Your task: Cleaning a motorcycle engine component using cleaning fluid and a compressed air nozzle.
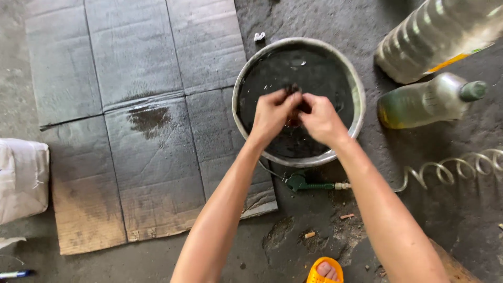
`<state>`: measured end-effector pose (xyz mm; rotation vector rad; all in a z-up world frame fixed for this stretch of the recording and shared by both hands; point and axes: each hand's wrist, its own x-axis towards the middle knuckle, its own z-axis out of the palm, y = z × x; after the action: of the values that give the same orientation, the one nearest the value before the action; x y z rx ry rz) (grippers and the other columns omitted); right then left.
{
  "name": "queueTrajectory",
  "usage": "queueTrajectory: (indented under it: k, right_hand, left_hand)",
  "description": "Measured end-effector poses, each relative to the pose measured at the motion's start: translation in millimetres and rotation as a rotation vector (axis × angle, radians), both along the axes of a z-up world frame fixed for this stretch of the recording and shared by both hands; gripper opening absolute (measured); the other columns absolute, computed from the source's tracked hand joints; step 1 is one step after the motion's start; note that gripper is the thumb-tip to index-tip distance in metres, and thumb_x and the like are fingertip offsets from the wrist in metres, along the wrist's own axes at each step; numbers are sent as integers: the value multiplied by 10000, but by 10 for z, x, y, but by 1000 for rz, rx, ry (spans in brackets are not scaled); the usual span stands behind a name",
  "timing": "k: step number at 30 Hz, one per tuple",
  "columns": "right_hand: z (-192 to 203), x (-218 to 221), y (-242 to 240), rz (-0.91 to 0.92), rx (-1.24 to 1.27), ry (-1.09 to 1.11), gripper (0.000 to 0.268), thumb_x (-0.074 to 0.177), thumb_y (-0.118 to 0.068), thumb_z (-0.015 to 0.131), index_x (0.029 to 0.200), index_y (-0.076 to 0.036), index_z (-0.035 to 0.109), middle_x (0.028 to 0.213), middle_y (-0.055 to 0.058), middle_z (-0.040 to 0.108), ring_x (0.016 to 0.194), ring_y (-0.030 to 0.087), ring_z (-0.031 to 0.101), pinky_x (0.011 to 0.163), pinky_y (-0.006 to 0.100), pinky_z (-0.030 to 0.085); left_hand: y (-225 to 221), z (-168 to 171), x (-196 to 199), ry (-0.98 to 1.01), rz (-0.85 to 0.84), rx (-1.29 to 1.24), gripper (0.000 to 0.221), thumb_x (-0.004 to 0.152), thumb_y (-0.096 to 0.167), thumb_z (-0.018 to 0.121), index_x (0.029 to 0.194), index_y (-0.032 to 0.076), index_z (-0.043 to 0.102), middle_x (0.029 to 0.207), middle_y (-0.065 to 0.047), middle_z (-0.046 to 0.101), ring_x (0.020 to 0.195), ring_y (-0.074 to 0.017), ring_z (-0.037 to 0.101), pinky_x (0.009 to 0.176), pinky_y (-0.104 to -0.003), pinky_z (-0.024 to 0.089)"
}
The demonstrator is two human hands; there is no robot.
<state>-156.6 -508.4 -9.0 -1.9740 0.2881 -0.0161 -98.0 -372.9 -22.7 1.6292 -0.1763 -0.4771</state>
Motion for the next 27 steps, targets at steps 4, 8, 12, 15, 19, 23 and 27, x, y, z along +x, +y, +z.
queueTrajectory:
  k: [4,8,12,15,19,23,27]
  right_hand:
    - [-290,93,59,167,-452,180,479,748,-146,807,1211,-118,685,1053,125,730,990,366,722,799,501,605]
    - [-222,199,597,285,-729,36,645,738,-72,838,1342,-5,624,1358,284,455,1211,502,551,853,598,603]
    - [-831,218,650,182,-954,-76,456,655,-84,869,1090,-65,732,1331,237,449,1102,408,558,735,438,567]
    - [-823,100,573,135,-1084,-317,247,669,-140,817,886,-85,712,1259,201,522,1048,363,561,687,396,514]
    - [-923,-93,289,-19,-754,-334,218,830,-242,845,947,-111,715,1030,69,657,996,281,668,816,353,570]
    - [-629,-123,-41,-349,-54,11,187,798,-56,886,935,-155,806,884,50,769,782,184,754,643,281,615]
    - [-605,-133,-440,-426,217,50,206,840,-29,857,1022,-94,786,919,128,763,785,147,744,669,261,645]
  left_hand:
    - [48,34,388,-121,199,128,236,836,375,774,790,145,749,597,-41,664,588,-136,583,573,-339,496]
    - [241,-10,530,-17,318,160,281,759,403,842,867,158,756,693,-13,766,655,-132,730,611,-300,571]
    - [317,-58,446,42,369,87,260,771,291,862,863,69,765,702,-87,757,661,-147,694,553,-343,567]
    - [296,-167,377,197,412,-123,371,725,178,912,941,-49,714,783,-195,742,685,-250,750,508,-363,639]
    - [234,-186,310,165,394,-93,470,717,310,927,1063,37,764,818,-143,741,704,-221,728,595,-362,620]
    - [214,-304,258,323,400,-217,349,835,269,843,1029,3,726,806,-204,733,592,-305,752,477,-374,635]
    - [182,-402,91,328,410,-313,326,892,173,802,1079,-65,681,932,-229,758,755,-285,774,554,-325,633]
